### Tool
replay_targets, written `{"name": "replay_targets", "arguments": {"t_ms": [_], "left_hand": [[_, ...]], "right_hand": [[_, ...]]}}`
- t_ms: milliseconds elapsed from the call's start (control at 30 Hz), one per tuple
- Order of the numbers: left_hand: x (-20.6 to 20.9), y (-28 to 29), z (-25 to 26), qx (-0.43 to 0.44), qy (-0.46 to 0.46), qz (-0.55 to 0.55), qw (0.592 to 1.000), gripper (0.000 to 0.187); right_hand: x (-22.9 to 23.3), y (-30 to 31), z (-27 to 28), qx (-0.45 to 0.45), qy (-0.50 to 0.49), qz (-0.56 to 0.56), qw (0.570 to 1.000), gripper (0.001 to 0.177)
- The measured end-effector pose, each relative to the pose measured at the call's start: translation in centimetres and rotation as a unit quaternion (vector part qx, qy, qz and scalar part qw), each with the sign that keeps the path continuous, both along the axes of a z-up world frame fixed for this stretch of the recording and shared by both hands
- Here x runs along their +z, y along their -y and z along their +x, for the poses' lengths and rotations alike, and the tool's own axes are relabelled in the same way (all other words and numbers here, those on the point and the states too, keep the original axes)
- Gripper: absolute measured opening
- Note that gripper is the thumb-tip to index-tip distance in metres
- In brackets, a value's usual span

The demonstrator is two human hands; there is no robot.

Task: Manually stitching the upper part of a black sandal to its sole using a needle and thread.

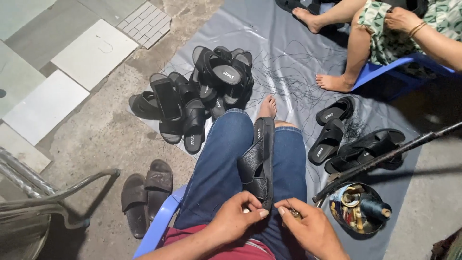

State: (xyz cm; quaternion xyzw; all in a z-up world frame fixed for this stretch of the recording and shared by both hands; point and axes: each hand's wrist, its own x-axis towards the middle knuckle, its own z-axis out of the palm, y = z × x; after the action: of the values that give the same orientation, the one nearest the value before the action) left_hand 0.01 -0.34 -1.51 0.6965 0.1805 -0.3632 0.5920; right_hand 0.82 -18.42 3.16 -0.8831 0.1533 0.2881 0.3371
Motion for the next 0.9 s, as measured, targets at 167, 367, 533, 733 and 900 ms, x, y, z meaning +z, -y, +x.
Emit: {"name": "replay_targets", "arguments": {"t_ms": [167,367,533,733,900], "left_hand": [[0.3,-1.8,-0.4,0.145,-0.128,-0.234,0.953,0.013],[2.4,-1.2,1.4,0.118,-0.249,-0.245,0.93,0.028],[1.0,0.8,1.5,0.196,-0.229,-0.217,0.929,0.033],[0.3,0.9,1.2,0.229,-0.23,-0.215,0.921,0.037],[0.3,0.5,1.4,0.221,-0.222,-0.22,0.924,0.035]], "right_hand": [[0.6,0.3,1.1,0.019,-0.025,-0.003,1.0,0.02],[2.3,-0.9,2.4,0.057,-0.079,-0.068,0.993,0.021],[1.1,-0.8,2.4,0.052,-0.073,-0.031,0.995,0.017],[-0.3,-0.2,0.8,0.071,-0.057,0.057,0.994,0.019],[0.5,0.8,1.0,0.021,-0.07,0.163,0.984,0.018]]}}
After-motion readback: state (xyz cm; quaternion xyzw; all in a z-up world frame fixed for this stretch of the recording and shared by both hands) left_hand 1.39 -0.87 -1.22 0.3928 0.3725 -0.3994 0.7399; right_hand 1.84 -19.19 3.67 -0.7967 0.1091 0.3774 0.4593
